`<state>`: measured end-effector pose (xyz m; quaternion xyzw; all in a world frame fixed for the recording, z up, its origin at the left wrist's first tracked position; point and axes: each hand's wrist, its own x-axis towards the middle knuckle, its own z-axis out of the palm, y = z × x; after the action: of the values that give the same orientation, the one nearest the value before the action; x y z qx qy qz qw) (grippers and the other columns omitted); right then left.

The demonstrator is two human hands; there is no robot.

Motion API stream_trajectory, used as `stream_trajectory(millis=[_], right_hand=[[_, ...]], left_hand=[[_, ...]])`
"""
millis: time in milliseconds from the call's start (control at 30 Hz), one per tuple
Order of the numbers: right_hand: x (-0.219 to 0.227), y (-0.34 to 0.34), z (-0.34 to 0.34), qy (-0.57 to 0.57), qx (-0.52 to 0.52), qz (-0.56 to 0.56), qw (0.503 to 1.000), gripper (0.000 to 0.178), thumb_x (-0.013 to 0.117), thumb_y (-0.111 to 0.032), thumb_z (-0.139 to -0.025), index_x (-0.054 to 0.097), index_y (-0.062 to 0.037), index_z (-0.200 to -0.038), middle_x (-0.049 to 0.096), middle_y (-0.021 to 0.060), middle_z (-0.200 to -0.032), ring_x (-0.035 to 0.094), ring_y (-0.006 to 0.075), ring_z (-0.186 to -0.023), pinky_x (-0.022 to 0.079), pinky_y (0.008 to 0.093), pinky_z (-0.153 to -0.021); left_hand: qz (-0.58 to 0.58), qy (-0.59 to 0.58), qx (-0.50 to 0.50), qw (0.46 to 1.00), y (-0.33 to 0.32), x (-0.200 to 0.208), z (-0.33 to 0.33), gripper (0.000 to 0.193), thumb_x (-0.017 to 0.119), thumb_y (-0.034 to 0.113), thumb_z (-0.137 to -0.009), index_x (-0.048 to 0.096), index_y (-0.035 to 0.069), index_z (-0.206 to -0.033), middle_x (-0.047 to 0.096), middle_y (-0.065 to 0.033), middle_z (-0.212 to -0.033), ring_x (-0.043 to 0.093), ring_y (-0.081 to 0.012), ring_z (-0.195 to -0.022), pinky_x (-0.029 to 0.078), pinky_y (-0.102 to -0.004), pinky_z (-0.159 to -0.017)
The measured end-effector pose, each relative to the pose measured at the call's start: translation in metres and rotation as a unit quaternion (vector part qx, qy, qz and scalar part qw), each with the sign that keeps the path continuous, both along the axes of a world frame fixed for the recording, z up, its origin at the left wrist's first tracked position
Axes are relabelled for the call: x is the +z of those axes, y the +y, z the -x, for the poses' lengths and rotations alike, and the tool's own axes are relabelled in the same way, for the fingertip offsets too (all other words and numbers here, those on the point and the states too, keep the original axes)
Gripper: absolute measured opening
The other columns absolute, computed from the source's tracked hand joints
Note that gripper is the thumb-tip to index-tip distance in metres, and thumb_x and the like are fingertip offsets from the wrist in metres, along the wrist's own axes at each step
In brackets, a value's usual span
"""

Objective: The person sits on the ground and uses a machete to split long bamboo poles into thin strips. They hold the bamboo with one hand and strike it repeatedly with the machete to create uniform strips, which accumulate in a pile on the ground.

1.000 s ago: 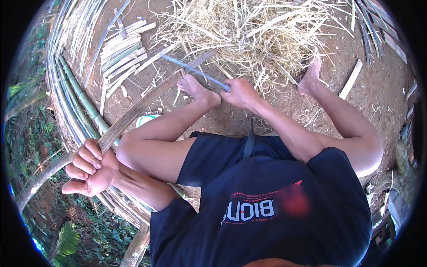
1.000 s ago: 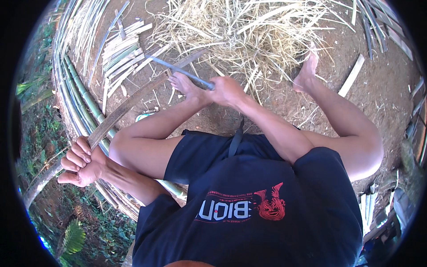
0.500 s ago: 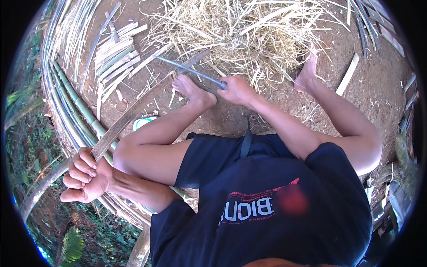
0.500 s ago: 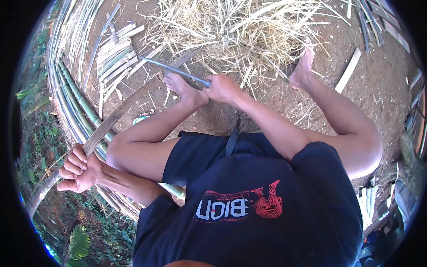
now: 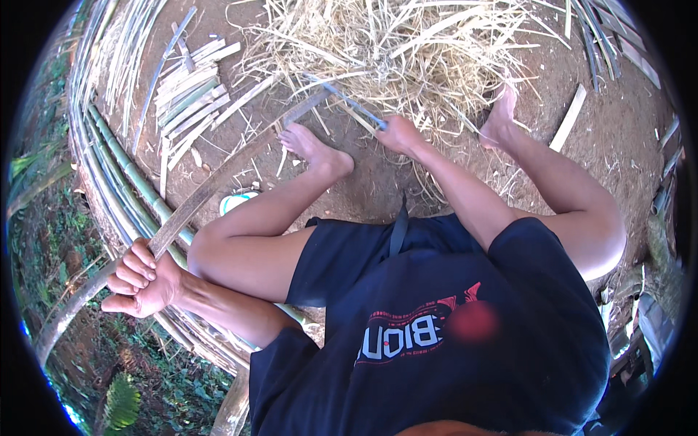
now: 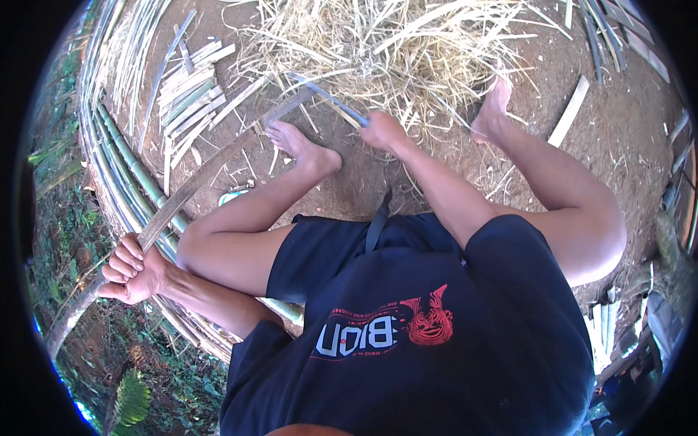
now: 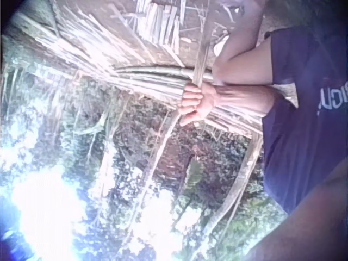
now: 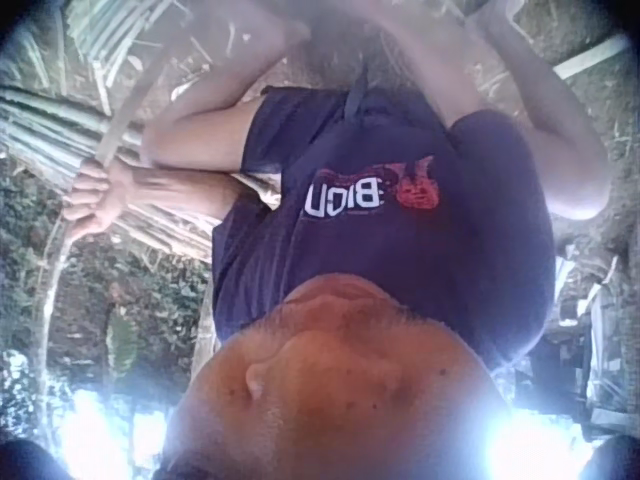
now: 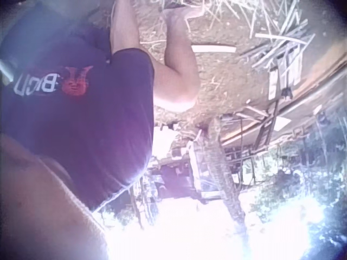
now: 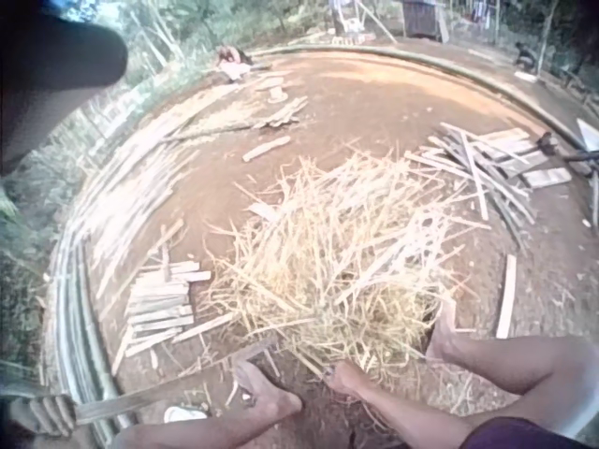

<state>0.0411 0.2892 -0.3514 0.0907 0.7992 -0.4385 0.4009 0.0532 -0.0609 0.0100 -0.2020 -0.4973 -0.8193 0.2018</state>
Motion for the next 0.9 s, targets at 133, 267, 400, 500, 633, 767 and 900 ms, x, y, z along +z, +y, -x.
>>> stream_trajectory(millis=[133, 267, 400, 500, 633, 767, 900], right_hand=[[0.006, 0.022, 0.007, -0.044, -0.015, -0.034, 0.998, 0.027, 0.055, -0.020, -0.092, 0.067, 0.0018, -0.101, 0.063, 0.0093, -0.073, 0.059, 0.0159, -0.058, 0.051, 0.0335, -0.058], [0.059, -0.025, 0.000, 0.077, 0.012, 0.027, 0.997, 0.025, 0.059, -0.018, -0.087, 0.068, 0.0017, -0.100, 0.068, 0.0167, -0.077, 0.068, 0.0235, -0.070, 0.057, 0.0382, -0.068], [0.102, -0.062, -0.024, 0.206, 0.072, 0.112, 0.969, 0.031, 0.063, -0.023, -0.087, 0.068, -0.0017, -0.110, 0.070, 0.0244, -0.081, 0.072, 0.0340, -0.074, 0.058, 0.0449, -0.070], [0.053, -0.068, -0.046, 0.234, -0.022, 0.087, 0.968, 0.022, 0.063, -0.022, -0.089, 0.066, -0.0024, -0.099, 0.066, 0.0171, -0.069, 0.066, 0.0271, -0.060, 0.055, 0.0425, -0.059], [0.008, -0.029, -0.035, 0.162, -0.045, 0.008, 0.986, 0.025, 0.061, -0.025, -0.092, 0.067, -0.0032, -0.102, 0.065, 0.0122, -0.062, 0.062, 0.0220, -0.049, 0.052, 0.0389, -0.050], [0.030, -0.052, -0.044, 0.258, 0.029, 0.079, 0.963, 0.028, 0.060, -0.027, -0.094, 0.066, -0.0028, -0.106, 0.066, 0.0125, -0.063, 0.060, 0.0220, -0.047, 0.050, 0.0373, -0.047], [-0.002, -0.052, -0.057, 0.186, -0.079, 0.034, 0.979, 0.026, 0.059, -0.023, -0.093, 0.066, -0.0020, -0.107, 0.064, 0.0110, -0.065, 0.063, 0.0213, -0.057, 0.052, 0.0379, -0.056]], left_hand=[[0.002, -0.033, 0.172, 0.985, 0.012, 0.002, 0.003, 0.055, 0.049, 0.040, -0.101, 0.033, 0.017, -0.054, 0.023, 0.0032, -0.046, 0.022, -0.0110, -0.042, 0.021, -0.0272, -0.044], [0.003, -0.078, 0.450, 0.890, 0.024, -0.004, 0.006, 0.054, 0.045, 0.035, -0.103, 0.024, 0.019, -0.056, 0.019, 0.0031, -0.049, 0.017, -0.0115, -0.044, 0.019, -0.0282, -0.043], [-0.008, -0.095, 0.526, 0.845, 0.034, -0.006, 0.011, 0.052, 0.042, 0.033, -0.104, 0.022, 0.018, -0.058, 0.020, 0.0028, -0.052, 0.016, -0.0120, -0.045, 0.019, -0.0286, -0.044], [-0.027, -0.116, 0.559, 0.821, 0.028, -0.004, 0.014, 0.049, 0.040, 0.033, -0.104, 0.023, 0.017, -0.060, 0.022, 0.0021, -0.054, 0.017, -0.0125, -0.046, 0.020, -0.0298, -0.044], [-0.025, -0.147, 0.596, 0.789, 0.026, -0.009, 0.017, 0.047, 0.035, 0.039, -0.107, 0.026, 0.017, -0.066, 0.023, 0.0034, -0.057, 0.020, -0.0113, -0.048, 0.022, -0.0282, -0.045], [-0.030, -0.163, 0.606, 0.778, 0.027, -0.009, 0.017, 0.045, 0.034, 0.036, -0.107, 0.028, 0.016, -0.067, 0.025, 0.0026, -0.059, 0.022, -0.0119, -0.049, 0.024, -0.0298, -0.046], [-0.034, -0.172, 0.628, 0.758, 0.006, -0.009, 0.004, 0.040, 0.035, 0.043, -0.104, 0.036, 0.014, -0.077, 0.032, 0.0013, -0.068, 0.030, -0.0146, -0.060, 0.030, -0.0356, -0.057]])
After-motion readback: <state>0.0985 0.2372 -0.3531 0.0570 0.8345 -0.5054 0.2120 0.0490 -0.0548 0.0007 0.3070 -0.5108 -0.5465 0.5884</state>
